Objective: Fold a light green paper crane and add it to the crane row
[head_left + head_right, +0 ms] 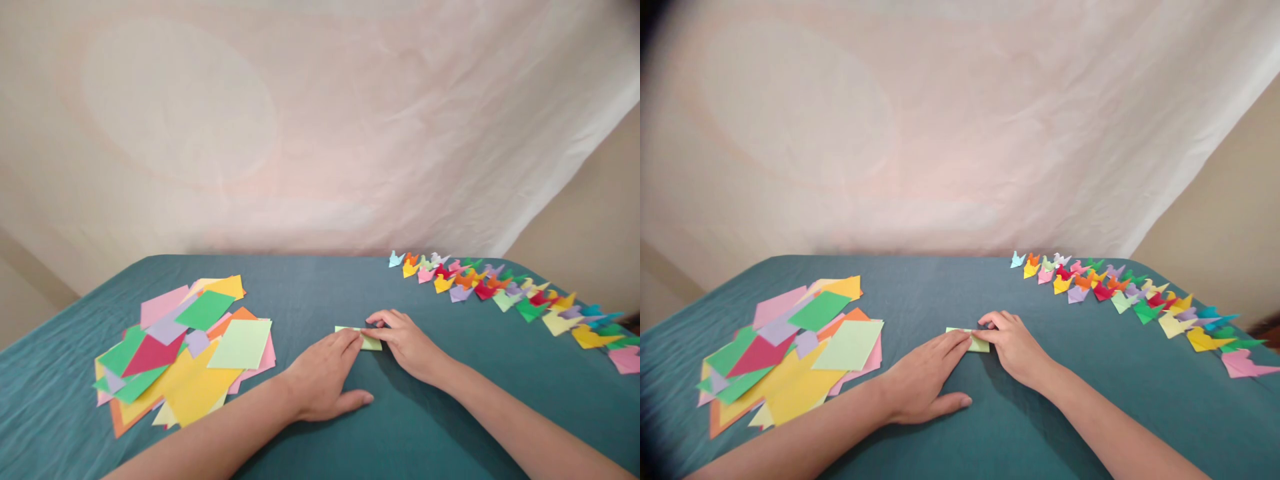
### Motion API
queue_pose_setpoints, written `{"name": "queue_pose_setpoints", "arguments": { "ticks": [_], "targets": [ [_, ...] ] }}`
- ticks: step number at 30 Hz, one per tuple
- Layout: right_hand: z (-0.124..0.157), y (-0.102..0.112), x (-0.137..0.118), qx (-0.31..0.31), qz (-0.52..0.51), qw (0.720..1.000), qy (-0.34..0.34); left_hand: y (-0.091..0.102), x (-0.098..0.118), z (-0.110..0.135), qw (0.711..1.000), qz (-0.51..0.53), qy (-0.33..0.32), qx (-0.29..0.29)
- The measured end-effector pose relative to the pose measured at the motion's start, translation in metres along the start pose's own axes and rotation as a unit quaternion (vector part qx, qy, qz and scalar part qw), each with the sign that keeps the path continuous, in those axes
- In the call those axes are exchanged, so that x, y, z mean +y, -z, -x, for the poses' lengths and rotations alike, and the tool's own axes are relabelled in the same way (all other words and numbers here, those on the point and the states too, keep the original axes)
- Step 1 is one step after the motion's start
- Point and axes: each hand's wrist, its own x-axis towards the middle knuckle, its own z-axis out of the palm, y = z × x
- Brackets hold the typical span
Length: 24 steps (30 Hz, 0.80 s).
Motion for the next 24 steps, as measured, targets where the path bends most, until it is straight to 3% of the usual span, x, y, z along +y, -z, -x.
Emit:
{"name": "queue_pose_setpoints", "arguments": {
  "ticks": [8,14,24],
  "targets": [
    [-0.001,0.0,-0.001,-0.006,0.003,1.0,-0.004,0.005,-0.006,-0.001,1.0,-0.017,0.015,0.011],
    [0.0,0.002,-0.007,0.002,0.022,1.0,-0.003,0.011,-0.014,-0.004,0.999,-0.016,-0.019,0.021],
    [0.001,0.0,-0.031,0.04,0.034,0.995,0.086,0.012,-0.013,-0.007,0.999,-0.029,-0.024,0.022]
  ]
}}
